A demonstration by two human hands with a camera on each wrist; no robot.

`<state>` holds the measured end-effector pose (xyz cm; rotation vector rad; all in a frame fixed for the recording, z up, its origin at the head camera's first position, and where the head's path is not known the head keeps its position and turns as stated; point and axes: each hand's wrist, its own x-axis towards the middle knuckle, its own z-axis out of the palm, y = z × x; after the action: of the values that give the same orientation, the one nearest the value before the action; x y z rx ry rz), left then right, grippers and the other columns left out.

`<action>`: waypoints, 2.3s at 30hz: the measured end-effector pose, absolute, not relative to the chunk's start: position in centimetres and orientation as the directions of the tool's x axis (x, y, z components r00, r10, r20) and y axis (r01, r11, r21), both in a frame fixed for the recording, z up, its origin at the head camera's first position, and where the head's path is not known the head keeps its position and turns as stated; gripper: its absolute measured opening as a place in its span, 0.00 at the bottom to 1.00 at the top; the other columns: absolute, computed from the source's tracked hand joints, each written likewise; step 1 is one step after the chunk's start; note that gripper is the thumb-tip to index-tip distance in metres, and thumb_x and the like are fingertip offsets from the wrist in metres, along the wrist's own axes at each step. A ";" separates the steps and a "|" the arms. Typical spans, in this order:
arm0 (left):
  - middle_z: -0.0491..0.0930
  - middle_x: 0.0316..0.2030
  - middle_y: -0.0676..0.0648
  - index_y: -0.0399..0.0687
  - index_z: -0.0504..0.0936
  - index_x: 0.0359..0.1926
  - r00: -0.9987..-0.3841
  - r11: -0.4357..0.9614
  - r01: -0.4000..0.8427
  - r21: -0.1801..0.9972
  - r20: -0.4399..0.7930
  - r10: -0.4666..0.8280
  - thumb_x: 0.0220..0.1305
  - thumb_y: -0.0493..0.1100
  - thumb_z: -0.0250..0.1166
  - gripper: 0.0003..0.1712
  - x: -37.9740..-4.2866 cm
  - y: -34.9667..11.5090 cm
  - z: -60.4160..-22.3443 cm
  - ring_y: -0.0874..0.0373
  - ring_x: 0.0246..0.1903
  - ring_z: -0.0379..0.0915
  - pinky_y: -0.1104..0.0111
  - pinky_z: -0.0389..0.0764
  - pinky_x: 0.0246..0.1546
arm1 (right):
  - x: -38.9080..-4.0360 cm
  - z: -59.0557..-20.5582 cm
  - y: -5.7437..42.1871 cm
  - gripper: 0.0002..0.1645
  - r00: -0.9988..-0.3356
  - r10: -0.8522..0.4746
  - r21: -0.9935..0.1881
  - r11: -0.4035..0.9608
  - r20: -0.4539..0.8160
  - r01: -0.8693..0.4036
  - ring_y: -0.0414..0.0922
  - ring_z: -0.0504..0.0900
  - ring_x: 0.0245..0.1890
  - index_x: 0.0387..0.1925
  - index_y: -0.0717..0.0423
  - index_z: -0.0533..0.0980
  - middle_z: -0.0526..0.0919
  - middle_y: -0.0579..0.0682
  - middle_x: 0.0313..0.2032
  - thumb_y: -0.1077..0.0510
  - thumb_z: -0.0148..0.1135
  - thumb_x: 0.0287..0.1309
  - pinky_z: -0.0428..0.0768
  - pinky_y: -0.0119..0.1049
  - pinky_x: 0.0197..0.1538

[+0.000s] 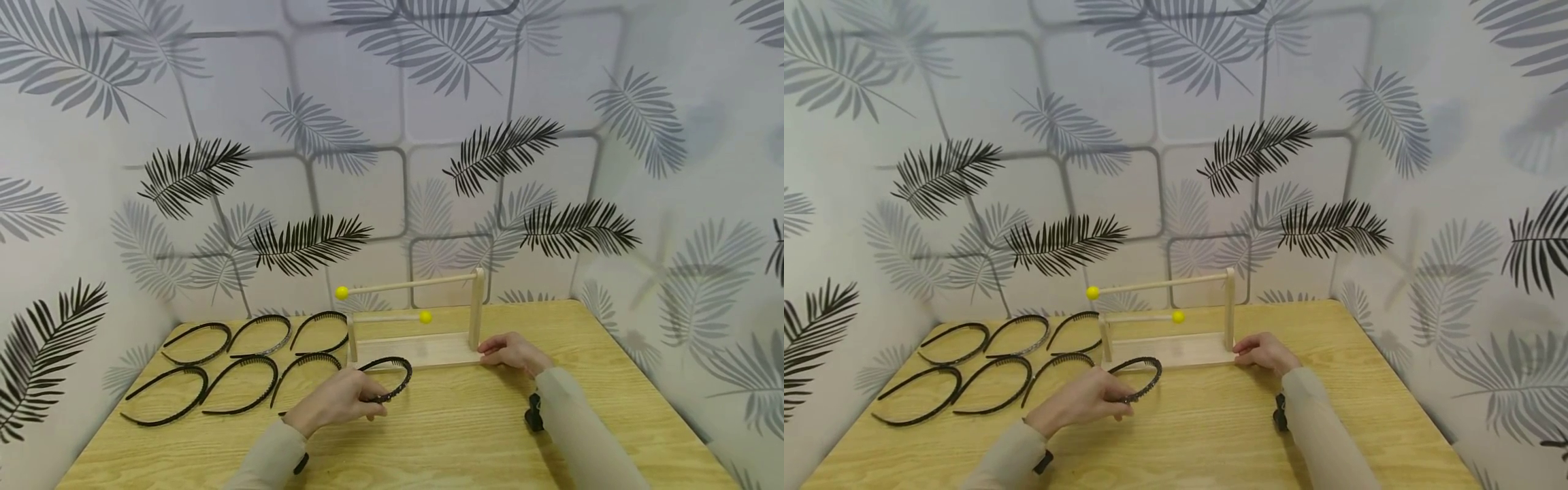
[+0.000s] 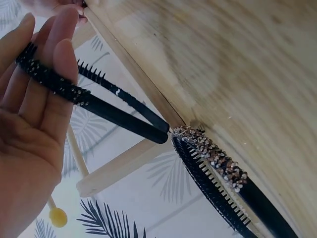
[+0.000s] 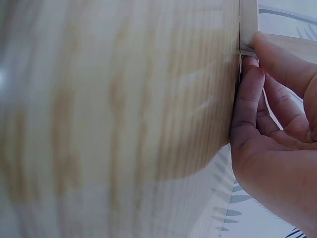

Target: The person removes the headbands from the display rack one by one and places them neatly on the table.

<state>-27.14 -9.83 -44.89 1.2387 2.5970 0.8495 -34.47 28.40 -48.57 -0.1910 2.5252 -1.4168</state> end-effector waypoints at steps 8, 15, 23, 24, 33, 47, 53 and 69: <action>0.88 0.36 0.57 0.50 0.90 0.41 -0.643 0.554 0.641 0.531 -0.023 0.765 0.55 0.43 0.74 0.11 -27.3 -9.4 -45.1 0.75 0.32 0.78 0.78 0.79 0.35 | -34.5 -48.7 27.8 0.17 -0.974 -0.170 -0.820 0.572 -0.150 0.027 0.41 0.76 0.37 0.48 0.65 0.80 0.84 0.55 0.43 0.62 0.69 0.57 0.75 0.32 0.40; 0.88 0.33 0.55 0.48 0.91 0.36 -0.621 0.542 0.597 0.591 -0.086 0.779 0.51 0.39 0.76 0.09 -27.7 -9.4 -45.6 0.74 0.30 0.79 0.79 0.80 0.35 | -34.4 -48.7 27.8 0.17 -0.975 -0.164 -0.824 0.566 -0.150 0.032 0.43 0.77 0.38 0.48 0.65 0.80 0.84 0.55 0.43 0.63 0.69 0.57 0.75 0.33 0.40; 0.85 0.29 0.57 0.48 0.89 0.32 -0.611 0.570 0.589 0.574 -0.146 0.778 0.49 0.36 0.77 0.08 -27.7 -9.0 -46.0 0.73 0.28 0.75 0.78 0.78 0.32 | -34.3 -48.7 27.7 0.16 -0.978 -0.136 -0.818 0.573 -0.159 0.054 0.43 0.77 0.39 0.48 0.63 0.81 0.84 0.53 0.43 0.62 0.69 0.57 0.75 0.32 0.42; 0.85 0.29 0.58 0.48 0.89 0.32 -0.610 0.572 0.591 0.569 -0.149 0.778 0.49 0.36 0.77 0.08 -27.7 -9.0 -46.1 0.73 0.28 0.75 0.78 0.78 0.32 | -34.3 -48.7 27.7 0.16 -0.978 -0.136 -0.817 0.575 -0.158 0.052 0.43 0.77 0.40 0.48 0.63 0.81 0.84 0.53 0.43 0.62 0.69 0.57 0.75 0.32 0.42; 0.82 0.28 0.59 0.50 0.87 0.31 -0.615 0.583 0.594 0.555 -0.155 0.773 0.49 0.36 0.77 0.09 -27.7 -8.9 -46.2 0.72 0.28 0.73 0.77 0.77 0.32 | -34.4 -48.7 27.8 0.16 -0.978 -0.150 -0.809 0.586 -0.145 0.031 0.42 0.77 0.40 0.48 0.64 0.81 0.84 0.54 0.43 0.62 0.69 0.58 0.75 0.32 0.43; 0.83 0.31 0.58 0.49 0.88 0.38 -0.600 0.545 0.577 0.608 -0.136 0.788 0.50 0.42 0.78 0.12 -27.9 -9.4 -46.6 0.71 0.29 0.75 0.77 0.78 0.33 | -34.4 -48.6 27.6 0.15 -0.977 -0.158 -0.806 0.592 -0.144 0.023 0.43 0.78 0.39 0.47 0.64 0.81 0.84 0.54 0.42 0.62 0.68 0.58 0.75 0.33 0.45; 0.86 0.37 0.55 0.45 0.87 0.45 -0.635 0.542 0.522 0.659 -0.124 0.762 0.58 0.48 0.73 0.17 -28.1 -9.8 -46.3 0.70 0.33 0.78 0.75 0.80 0.38 | -34.1 -48.7 27.6 0.16 -0.979 -0.155 -0.825 0.565 -0.131 0.021 0.43 0.76 0.37 0.47 0.65 0.80 0.83 0.53 0.40 0.62 0.67 0.59 0.75 0.33 0.41; 0.74 0.64 0.45 0.48 0.74 0.66 -0.841 0.600 0.469 0.649 0.119 0.528 0.71 0.60 0.56 0.31 -27.6 -11.8 -45.2 0.44 0.64 0.69 0.45 0.69 0.63 | -30.6 -47.9 25.8 0.20 -0.999 -0.046 -0.741 0.671 0.001 -0.032 0.49 0.78 0.38 0.49 0.69 0.72 0.79 0.60 0.40 0.59 0.64 0.62 0.78 0.40 0.39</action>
<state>-27.63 -11.80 -45.19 0.8532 2.7333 1.0701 -30.62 25.84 -47.90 -0.0666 2.8548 -1.2655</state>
